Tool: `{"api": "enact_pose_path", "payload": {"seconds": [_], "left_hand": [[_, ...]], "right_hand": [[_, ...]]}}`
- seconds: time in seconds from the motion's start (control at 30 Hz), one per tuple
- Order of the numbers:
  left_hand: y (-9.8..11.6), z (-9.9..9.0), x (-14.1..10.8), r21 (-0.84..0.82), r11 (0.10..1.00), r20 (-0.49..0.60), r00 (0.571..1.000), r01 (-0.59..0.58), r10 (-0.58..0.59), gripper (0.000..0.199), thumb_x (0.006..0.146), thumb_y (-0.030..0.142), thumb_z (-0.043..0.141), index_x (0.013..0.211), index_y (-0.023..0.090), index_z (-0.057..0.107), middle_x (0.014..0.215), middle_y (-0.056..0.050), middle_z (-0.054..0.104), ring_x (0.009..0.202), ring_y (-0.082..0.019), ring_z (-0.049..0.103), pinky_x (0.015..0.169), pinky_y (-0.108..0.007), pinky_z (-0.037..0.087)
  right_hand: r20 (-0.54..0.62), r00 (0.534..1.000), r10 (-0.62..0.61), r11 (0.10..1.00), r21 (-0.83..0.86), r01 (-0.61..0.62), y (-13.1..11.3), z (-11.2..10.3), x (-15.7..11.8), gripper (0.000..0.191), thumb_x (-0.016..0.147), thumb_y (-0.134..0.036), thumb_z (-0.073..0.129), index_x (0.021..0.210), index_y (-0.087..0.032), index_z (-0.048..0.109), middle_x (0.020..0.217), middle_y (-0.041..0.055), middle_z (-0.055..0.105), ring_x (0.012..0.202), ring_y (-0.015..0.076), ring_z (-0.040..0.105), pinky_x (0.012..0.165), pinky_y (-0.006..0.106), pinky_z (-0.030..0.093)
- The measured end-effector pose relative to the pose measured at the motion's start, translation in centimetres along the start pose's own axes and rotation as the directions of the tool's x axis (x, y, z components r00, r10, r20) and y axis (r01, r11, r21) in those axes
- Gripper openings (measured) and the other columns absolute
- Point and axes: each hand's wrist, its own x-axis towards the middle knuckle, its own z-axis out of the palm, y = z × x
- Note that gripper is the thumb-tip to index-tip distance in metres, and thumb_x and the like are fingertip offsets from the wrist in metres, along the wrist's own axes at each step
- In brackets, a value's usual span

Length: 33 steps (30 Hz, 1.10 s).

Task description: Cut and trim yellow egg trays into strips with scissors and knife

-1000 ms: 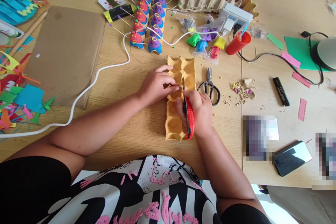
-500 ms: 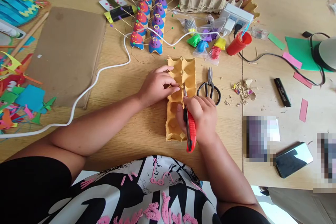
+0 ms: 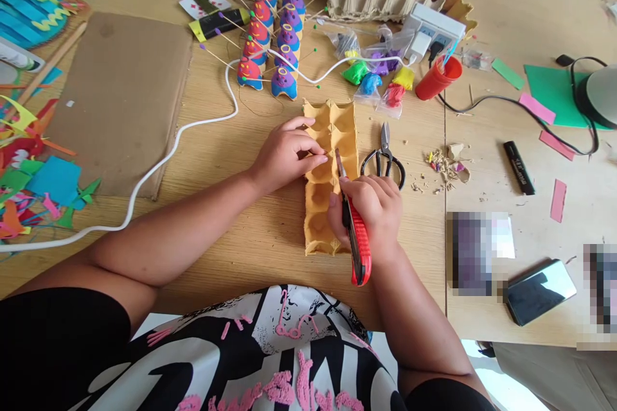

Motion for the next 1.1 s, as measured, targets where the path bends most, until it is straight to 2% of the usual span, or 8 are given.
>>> {"api": "enact_pose_path", "payload": {"seconds": [0.17,0.43,0.67,0.83,1.1], "left_hand": [[-0.10,0.03,0.10,-0.001,1.000,0.017,1.000,0.007,-0.007,0.011,0.084,0.030,0.074,0.078,0.023,0.079,0.072,-0.003,0.072,0.132,-0.032,0.061,0.109,-0.047,0.047],[-0.07,-0.03,0.16,-0.012,1.000,0.018,1.000,0.014,-0.014,0.008,0.084,0.029,0.076,0.079,0.024,0.079,0.070,-0.004,0.070,0.132,-0.031,0.061,0.107,-0.045,0.048],[-0.13,-0.02,0.11,-0.015,1.000,0.014,1.000,0.011,-0.011,0.007,0.084,0.029,0.076,0.082,0.024,0.080,0.071,-0.004,0.071,0.133,-0.031,0.061,0.108,-0.046,0.048],[-0.23,-0.05,0.13,-0.023,1.000,0.015,1.000,-0.008,0.008,0.008,0.084,0.029,0.075,0.082,0.024,0.081,0.071,-0.004,0.072,0.132,-0.031,0.061,0.108,-0.046,0.048],[-0.33,0.05,0.25,-0.010,1.000,0.021,1.000,-0.003,0.003,0.008,0.084,0.030,0.075,0.080,0.024,0.079,0.072,-0.004,0.073,0.132,-0.031,0.061,0.107,-0.046,0.049]], "right_hand": [[0.063,0.998,0.019,1.000,0.010,-0.019,0.47,0.48,-0.13,0.015,0.086,-0.027,0.063,0.100,-0.025,0.057,0.076,0.0014,0.068,0.064,0.0194,0.065,0.068,0.036,0.050],[0.016,1.000,-0.003,1.000,-0.021,0.003,0.40,0.63,-0.22,0.018,0.082,-0.025,0.066,0.098,-0.021,0.059,0.075,0.0008,0.066,0.063,0.0177,0.062,0.067,0.034,0.048],[0.033,0.999,0.007,0.999,-0.032,-0.006,0.25,0.54,-0.30,0.018,0.084,-0.027,0.065,0.100,-0.024,0.057,0.075,0.0005,0.067,0.062,0.0187,0.063,0.067,0.036,0.049],[0.005,1.000,0.001,1.000,-0.021,-0.001,0.23,0.69,-0.30,0.019,0.084,-0.027,0.065,0.101,-0.025,0.057,0.076,0.0006,0.068,0.064,0.0190,0.064,0.066,0.036,0.049],[0.074,0.997,0.005,1.000,-0.029,-0.003,0.07,0.78,0.16,0.021,0.081,-0.023,0.067,0.099,-0.023,0.056,0.075,0.0001,0.066,0.064,0.0178,0.062,0.066,0.034,0.047]]}}
